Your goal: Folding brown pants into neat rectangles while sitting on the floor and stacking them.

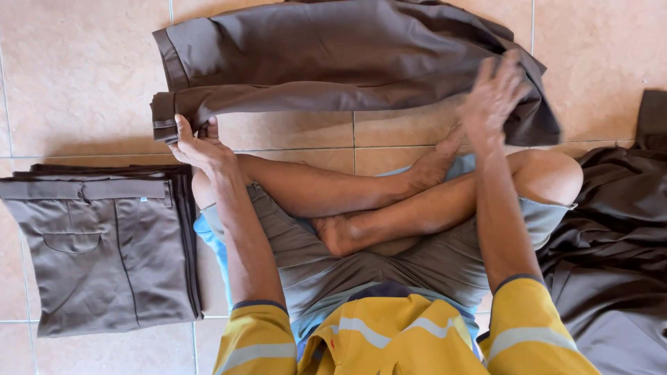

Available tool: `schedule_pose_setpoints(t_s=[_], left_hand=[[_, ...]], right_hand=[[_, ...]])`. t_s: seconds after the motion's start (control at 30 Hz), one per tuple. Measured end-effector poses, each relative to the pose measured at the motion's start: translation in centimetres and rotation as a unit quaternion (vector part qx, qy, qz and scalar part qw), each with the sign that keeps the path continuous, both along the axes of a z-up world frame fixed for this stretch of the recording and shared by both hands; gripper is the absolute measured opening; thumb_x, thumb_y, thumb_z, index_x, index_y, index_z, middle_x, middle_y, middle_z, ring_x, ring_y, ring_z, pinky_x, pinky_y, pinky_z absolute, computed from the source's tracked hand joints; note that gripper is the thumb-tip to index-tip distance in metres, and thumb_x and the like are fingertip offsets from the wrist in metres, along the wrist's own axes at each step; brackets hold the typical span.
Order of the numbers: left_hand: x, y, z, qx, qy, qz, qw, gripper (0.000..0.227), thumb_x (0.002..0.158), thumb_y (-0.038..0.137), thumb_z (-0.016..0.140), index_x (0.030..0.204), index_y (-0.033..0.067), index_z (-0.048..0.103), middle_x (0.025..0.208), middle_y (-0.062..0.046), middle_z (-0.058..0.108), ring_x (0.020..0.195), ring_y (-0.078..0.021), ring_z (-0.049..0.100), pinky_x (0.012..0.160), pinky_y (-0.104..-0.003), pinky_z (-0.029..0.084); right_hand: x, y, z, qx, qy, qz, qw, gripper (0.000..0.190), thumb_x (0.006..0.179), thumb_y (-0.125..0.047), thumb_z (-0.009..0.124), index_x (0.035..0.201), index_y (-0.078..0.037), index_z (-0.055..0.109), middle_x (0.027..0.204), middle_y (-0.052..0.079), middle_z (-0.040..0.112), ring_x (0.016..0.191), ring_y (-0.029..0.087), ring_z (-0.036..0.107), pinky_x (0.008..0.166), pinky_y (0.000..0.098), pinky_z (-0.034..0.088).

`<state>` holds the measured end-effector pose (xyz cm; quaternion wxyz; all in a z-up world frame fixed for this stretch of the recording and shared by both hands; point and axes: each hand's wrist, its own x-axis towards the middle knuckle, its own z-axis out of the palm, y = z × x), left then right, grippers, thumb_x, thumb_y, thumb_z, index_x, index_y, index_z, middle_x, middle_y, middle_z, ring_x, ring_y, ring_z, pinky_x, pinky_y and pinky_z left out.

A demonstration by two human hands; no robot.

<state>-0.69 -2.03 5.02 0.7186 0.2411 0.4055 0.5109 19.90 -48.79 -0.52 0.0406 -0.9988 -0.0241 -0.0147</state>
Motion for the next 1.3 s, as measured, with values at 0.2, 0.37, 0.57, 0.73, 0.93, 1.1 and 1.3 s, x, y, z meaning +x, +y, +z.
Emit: schedule_pose_setpoints(t_s=[0.2,0.37,0.57,0.73,0.93,1.1,1.3], left_hand=[[-0.3,0.6,-0.5,0.004,-0.024,0.017,1.000,0.034,0.086,0.009,0.069,0.118,-0.0010,0.061,0.106,-0.023,0.066,0.082,-0.0293,0.067,0.058,-0.032,0.060],[-0.3,0.4,-0.4,-0.011,-0.021,0.017,1.000,0.038,0.083,0.012,0.071,0.117,-0.0018,0.059,0.110,-0.023,0.062,0.088,-0.0295,0.063,0.062,-0.033,0.060],[-0.1,0.2,0.3,-0.028,-0.007,0.027,0.999,0.040,0.081,0.015,0.071,0.115,-0.0023,0.058,0.110,-0.024,0.062,0.088,-0.0305,0.063,0.061,-0.033,0.059],[0.0,1.0,-0.9,-0.036,-0.026,0.036,0.998,0.032,0.084,0.010,0.071,0.111,-0.0021,0.060,0.104,-0.022,0.065,0.080,-0.0284,0.065,0.058,-0.033,0.061],[0.4,1.3,-1.4,-0.041,-0.031,0.047,0.998,0.022,0.083,0.008,0.068,0.095,-0.0098,0.062,0.096,-0.023,0.063,0.073,-0.0279,0.063,0.061,-0.034,0.062],[0.6,1.5,-2.3,-0.042,-0.027,0.038,0.998,0.022,0.085,0.007,0.065,0.096,-0.0115,0.064,0.097,-0.023,0.066,0.071,-0.0276,0.065,0.063,-0.033,0.063],[0.8,1.6,-2.3,-0.046,-0.027,0.037,0.998,0.021,0.085,0.007,0.061,0.092,-0.0114,0.067,0.095,-0.023,0.068,0.074,-0.0288,0.066,0.063,-0.031,0.061]], right_hand=[[-7.9,9.5,3.7,0.031,-0.037,0.290,0.956,0.064,0.078,-0.023,0.079,0.131,-0.002,0.051,0.132,0.023,0.050,0.082,0.040,0.069,0.061,0.0504,0.059],[-3.6,7.2,3.8,0.111,-0.237,0.278,0.924,0.011,0.090,-0.003,0.064,0.098,-0.008,0.068,0.092,0.011,0.069,0.054,0.027,0.060,0.050,0.0359,0.052],[-1.6,7.9,7.1,0.388,-0.064,0.342,0.854,0.021,0.097,0.021,0.047,0.106,0.003,0.040,0.081,0.013,0.047,0.066,0.025,0.058,0.075,0.0404,0.060],[0.9,8.4,5.3,0.249,-0.136,0.342,0.896,0.050,0.084,0.004,0.074,0.124,0.003,0.044,0.105,0.019,0.057,0.092,0.034,0.060,0.089,0.0427,0.049],[4.6,7.4,4.0,0.099,-0.239,0.342,0.903,0.031,0.087,0.000,0.075,0.109,-0.006,0.053,0.095,0.008,0.067,0.061,0.028,0.063,0.060,0.0374,0.054],[6.0,7.1,5.4,0.051,-0.236,0.405,0.882,0.013,0.085,0.000,0.071,0.090,-0.006,0.062,0.115,0.004,0.068,0.078,0.027,0.068,0.062,0.0343,0.053],[4.8,7.6,6.6,0.195,-0.156,0.391,0.886,0.047,0.089,0.011,0.066,0.134,-0.001,0.068,0.093,0.026,0.073,0.069,0.044,0.066,0.061,0.0487,0.053]])
